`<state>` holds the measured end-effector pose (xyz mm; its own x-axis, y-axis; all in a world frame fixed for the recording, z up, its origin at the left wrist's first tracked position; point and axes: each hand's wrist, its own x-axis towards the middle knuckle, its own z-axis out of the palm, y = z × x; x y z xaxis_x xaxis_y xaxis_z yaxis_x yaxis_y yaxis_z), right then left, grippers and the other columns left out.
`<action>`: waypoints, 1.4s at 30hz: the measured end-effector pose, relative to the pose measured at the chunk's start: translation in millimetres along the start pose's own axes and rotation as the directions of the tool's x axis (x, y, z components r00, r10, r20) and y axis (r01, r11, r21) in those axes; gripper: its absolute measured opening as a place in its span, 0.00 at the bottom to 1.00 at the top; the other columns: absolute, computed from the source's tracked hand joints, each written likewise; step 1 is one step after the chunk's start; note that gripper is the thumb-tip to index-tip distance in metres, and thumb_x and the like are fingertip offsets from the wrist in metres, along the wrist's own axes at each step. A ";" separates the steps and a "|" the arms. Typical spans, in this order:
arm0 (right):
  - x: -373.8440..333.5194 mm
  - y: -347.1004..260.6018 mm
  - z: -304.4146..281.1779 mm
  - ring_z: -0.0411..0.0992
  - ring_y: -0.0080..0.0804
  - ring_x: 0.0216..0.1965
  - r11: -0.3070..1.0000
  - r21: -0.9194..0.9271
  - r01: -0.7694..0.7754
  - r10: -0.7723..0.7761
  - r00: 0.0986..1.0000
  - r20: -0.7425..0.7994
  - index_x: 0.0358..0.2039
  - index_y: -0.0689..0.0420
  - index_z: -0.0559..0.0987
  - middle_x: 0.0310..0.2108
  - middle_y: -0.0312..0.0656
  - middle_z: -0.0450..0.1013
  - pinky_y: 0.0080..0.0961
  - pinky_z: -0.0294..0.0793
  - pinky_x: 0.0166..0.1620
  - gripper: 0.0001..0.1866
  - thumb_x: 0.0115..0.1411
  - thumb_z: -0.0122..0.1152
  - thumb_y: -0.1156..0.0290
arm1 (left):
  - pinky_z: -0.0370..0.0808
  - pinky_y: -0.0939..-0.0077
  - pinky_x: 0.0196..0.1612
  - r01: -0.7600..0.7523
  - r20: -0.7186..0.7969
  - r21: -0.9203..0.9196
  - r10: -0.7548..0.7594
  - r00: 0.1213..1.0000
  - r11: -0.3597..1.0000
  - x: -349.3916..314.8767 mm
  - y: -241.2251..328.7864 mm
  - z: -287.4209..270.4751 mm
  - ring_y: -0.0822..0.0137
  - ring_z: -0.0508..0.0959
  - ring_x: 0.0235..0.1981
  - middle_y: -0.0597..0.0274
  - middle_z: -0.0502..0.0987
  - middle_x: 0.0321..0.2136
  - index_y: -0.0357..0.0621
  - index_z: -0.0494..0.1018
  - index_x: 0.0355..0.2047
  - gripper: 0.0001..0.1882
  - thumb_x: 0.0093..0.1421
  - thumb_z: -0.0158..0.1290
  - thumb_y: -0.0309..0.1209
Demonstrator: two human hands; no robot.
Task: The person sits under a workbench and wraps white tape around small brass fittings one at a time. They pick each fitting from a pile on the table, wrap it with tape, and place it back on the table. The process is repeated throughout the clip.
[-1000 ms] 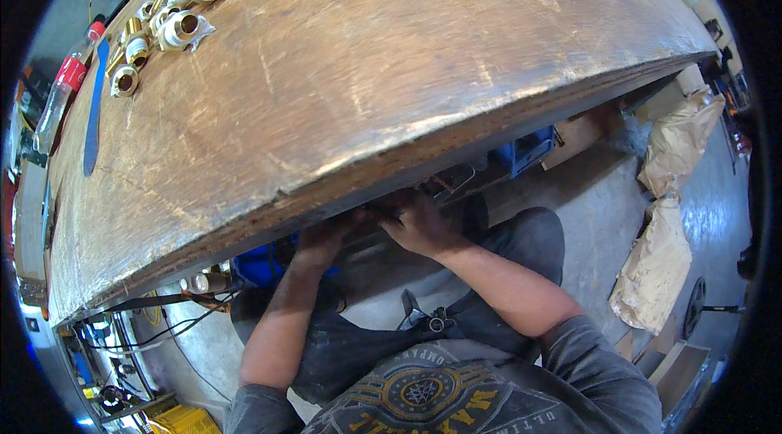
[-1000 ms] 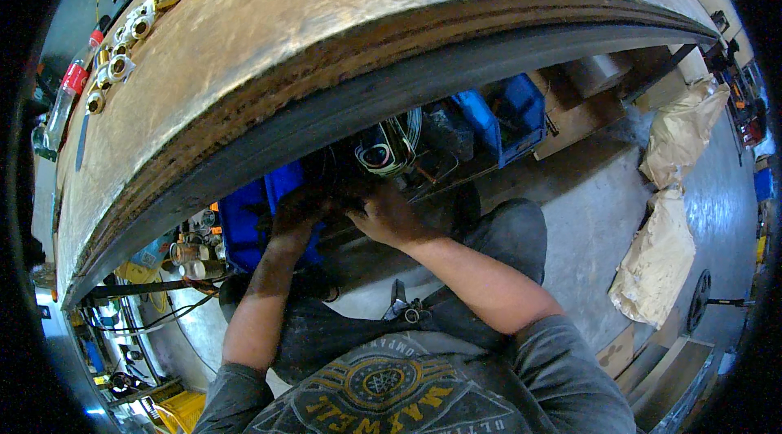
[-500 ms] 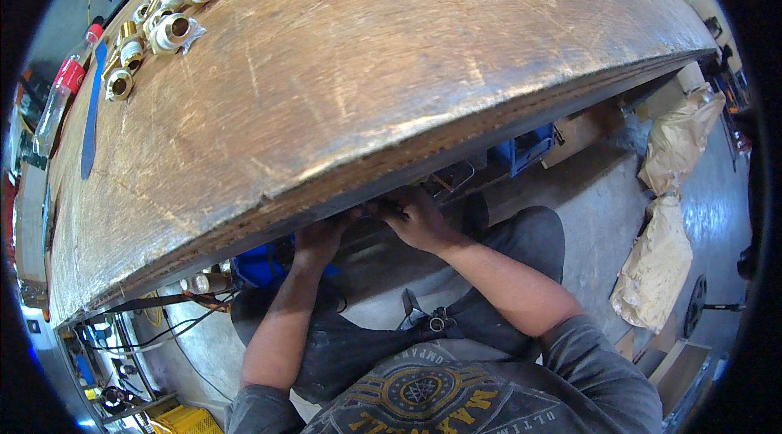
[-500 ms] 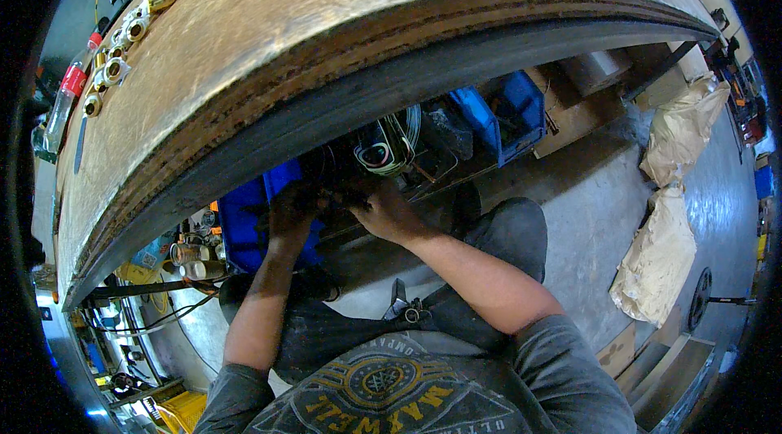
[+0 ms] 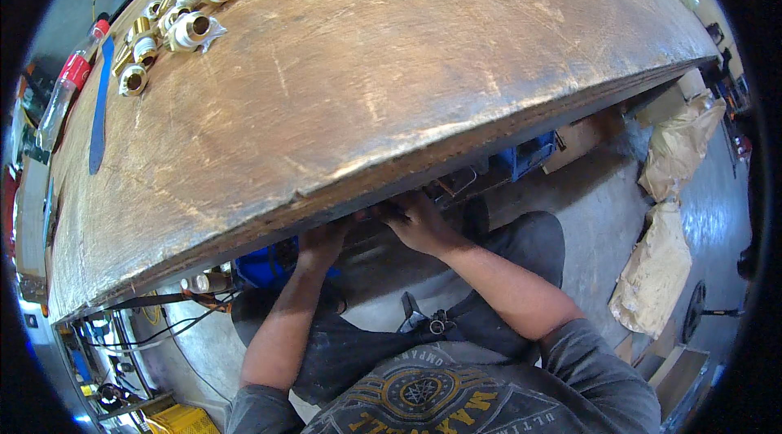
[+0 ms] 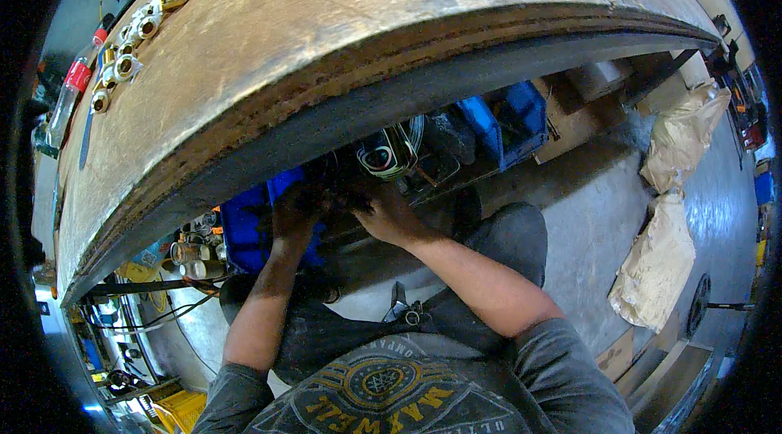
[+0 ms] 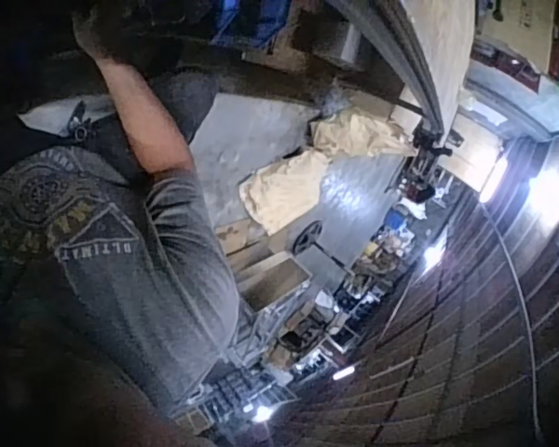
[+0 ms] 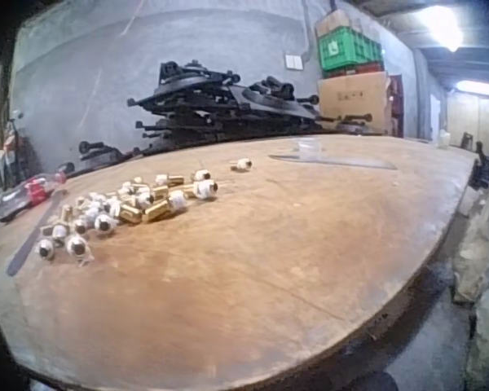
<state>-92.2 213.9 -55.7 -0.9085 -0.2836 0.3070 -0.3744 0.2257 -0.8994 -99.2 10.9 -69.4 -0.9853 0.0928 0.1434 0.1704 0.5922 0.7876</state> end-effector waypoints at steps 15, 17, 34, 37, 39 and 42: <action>-1.1 -11.7 -2.8 0.75 0.52 0.42 0.997 -0.066 -0.033 0.031 0.999 -0.033 0.41 0.58 0.79 0.38 0.51 0.77 0.39 0.74 0.43 0.11 0.58 0.60 0.70 | 0.74 0.69 0.47 0.043 0.112 -0.001 -0.043 0.993 0.999 -1.3 11.2 -1.7 0.64 0.78 0.42 0.58 0.80 0.39 0.43 0.76 0.44 0.19 0.51 0.64 0.30; -1.8 -6.9 -1.2 0.75 0.53 0.42 0.997 -0.071 0.012 -0.016 0.998 -0.053 0.42 0.58 0.79 0.40 0.52 0.77 0.40 0.74 0.44 0.12 0.58 0.60 0.71 | 0.74 0.70 0.46 -0.026 0.117 0.082 0.016 0.993 0.996 -3.4 13.3 -0.7 0.66 0.78 0.41 0.60 0.80 0.38 0.42 0.76 0.44 0.19 0.51 0.65 0.30; -3.9 -4.5 -3.7 0.74 0.54 0.44 0.977 -0.208 0.038 -0.051 0.997 -0.060 0.45 0.57 0.78 0.42 0.51 0.77 0.41 0.75 0.46 0.16 0.54 0.62 0.71 | 0.72 0.70 0.41 0.182 0.208 -0.438 -0.097 0.973 0.880 -1.7 10.7 0.8 0.69 0.75 0.35 0.64 0.78 0.32 0.41 0.77 0.38 0.10 0.60 0.56 0.32; -6.7 4.4 -4.5 0.74 0.54 0.44 0.979 -0.203 0.031 -0.032 0.999 -0.004 0.45 0.56 0.78 0.43 0.51 0.76 0.41 0.75 0.47 0.17 0.54 0.63 0.71 | 0.71 0.71 0.41 0.232 0.245 -0.496 -0.121 0.962 0.837 -0.7 11.1 0.6 0.69 0.75 0.35 0.63 0.78 0.31 0.41 0.78 0.38 0.09 0.59 0.56 0.31; -8.8 10.1 -5.4 0.74 0.54 0.45 0.971 -0.237 0.033 -0.027 0.999 0.031 0.47 0.56 0.77 0.44 0.51 0.76 0.41 0.74 0.47 0.19 0.53 0.64 0.71 | 0.71 0.72 0.41 0.252 0.274 -0.486 -0.128 0.953 0.837 1.4 17.0 -1.3 0.69 0.75 0.35 0.63 0.78 0.32 0.41 0.77 0.37 0.08 0.59 0.56 0.31; -9.0 12.3 -3.3 0.73 0.53 0.46 0.983 -0.183 0.029 -0.027 1.000 0.013 0.49 0.55 0.76 0.45 0.52 0.75 0.41 0.74 0.48 0.21 0.53 0.64 0.71 | 0.70 0.73 0.41 0.285 0.313 -0.468 -0.144 0.939 0.836 2.6 25.6 -5.0 0.68 0.75 0.35 0.63 0.78 0.32 0.40 0.77 0.36 0.08 0.60 0.55 0.32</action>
<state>-89.2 222.3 -68.6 -0.8956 -0.3015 0.3271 -0.4281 0.3842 -0.8180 -97.4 22.2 -45.8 -0.9534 0.2518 -0.1664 -0.1323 0.1469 0.9803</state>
